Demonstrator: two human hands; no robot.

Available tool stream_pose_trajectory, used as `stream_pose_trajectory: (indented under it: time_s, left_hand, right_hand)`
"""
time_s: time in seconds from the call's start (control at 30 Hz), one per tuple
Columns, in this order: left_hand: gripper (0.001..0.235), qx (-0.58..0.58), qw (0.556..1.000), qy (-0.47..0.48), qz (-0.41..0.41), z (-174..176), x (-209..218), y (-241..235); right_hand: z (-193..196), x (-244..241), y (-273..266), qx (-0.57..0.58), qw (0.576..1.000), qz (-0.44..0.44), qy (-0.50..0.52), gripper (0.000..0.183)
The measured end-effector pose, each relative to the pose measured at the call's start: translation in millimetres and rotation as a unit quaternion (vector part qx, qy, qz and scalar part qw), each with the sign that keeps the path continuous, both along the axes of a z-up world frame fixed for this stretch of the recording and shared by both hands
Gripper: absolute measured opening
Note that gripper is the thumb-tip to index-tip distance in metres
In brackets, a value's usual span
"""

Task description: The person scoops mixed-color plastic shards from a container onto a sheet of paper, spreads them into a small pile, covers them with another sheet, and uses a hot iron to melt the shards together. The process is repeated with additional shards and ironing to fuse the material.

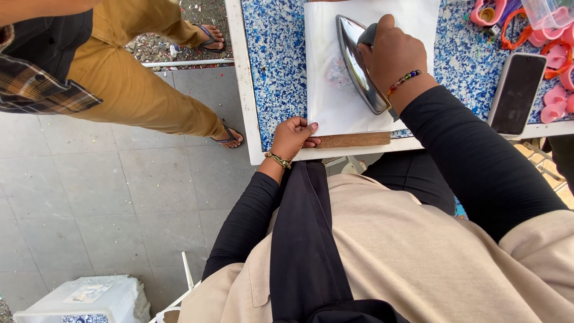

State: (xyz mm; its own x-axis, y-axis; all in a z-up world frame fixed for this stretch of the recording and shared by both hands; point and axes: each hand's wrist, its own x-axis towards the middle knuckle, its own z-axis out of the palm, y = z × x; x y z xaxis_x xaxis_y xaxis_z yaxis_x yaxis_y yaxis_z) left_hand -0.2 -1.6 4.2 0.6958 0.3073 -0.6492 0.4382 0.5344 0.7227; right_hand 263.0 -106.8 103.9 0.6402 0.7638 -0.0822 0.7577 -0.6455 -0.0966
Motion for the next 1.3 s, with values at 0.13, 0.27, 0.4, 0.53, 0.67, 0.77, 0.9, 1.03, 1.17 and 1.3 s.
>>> stream_pose_trajectory:
  time_s: [0.13,0.27,0.4,0.53,0.67,0.77,0.9,1.03,1.17,1.3]
  left_hand:
    - [0.023,0.003,1.0,0.002,-0.001,1,-2,-1]
    - [0.023,-0.011,1.0,-0.002,0.001,2,-1,-1]
    - [0.023,-0.008,1.0,-0.005,0.002,-2,-2,0]
    - [0.023,-0.001,1.0,-0.003,-0.005,2,1,0]
    - [0.022,-0.002,1.0,0.009,-0.002,4,0,-2]
    - [0.022,0.007,1.0,0.004,0.005,3,4,2]
    - [0.021,-0.013,1.0,-0.001,0.001,3,-1,-2]
    - [0.021,-0.015,1.0,-0.006,0.001,-3,-1,-2]
    - [0.02,-0.012,1.0,-0.01,0.001,-5,0,-2]
    - [0.019,-0.01,1.0,-0.013,-0.005,-4,-1,0]
  right_hand:
    - [4,-3,-3,-0.014,1.0,-0.004,0.003,0.047]
    - [16,-9,-20,-0.038,0.999,-0.009,0.024,0.047]
    - [12,-9,-24,-0.048,0.998,-0.013,0.027,0.048]
    - [10,-1,-23,-0.032,0.999,-0.008,0.016,0.045]
    - [11,-1,-24,-0.021,0.999,0.004,0.031,0.046]
    - [17,-4,-22,-0.035,0.997,-0.007,0.066,0.045]
    - [24,-24,-29,-0.057,0.997,0.015,0.053,0.046]
    - [25,-27,-25,-0.048,0.997,0.018,0.053,0.045]
    - [18,-22,-14,-0.033,0.998,0.016,0.048,0.044]
    - [10,-12,4,-0.013,0.999,0.02,0.027,0.045]
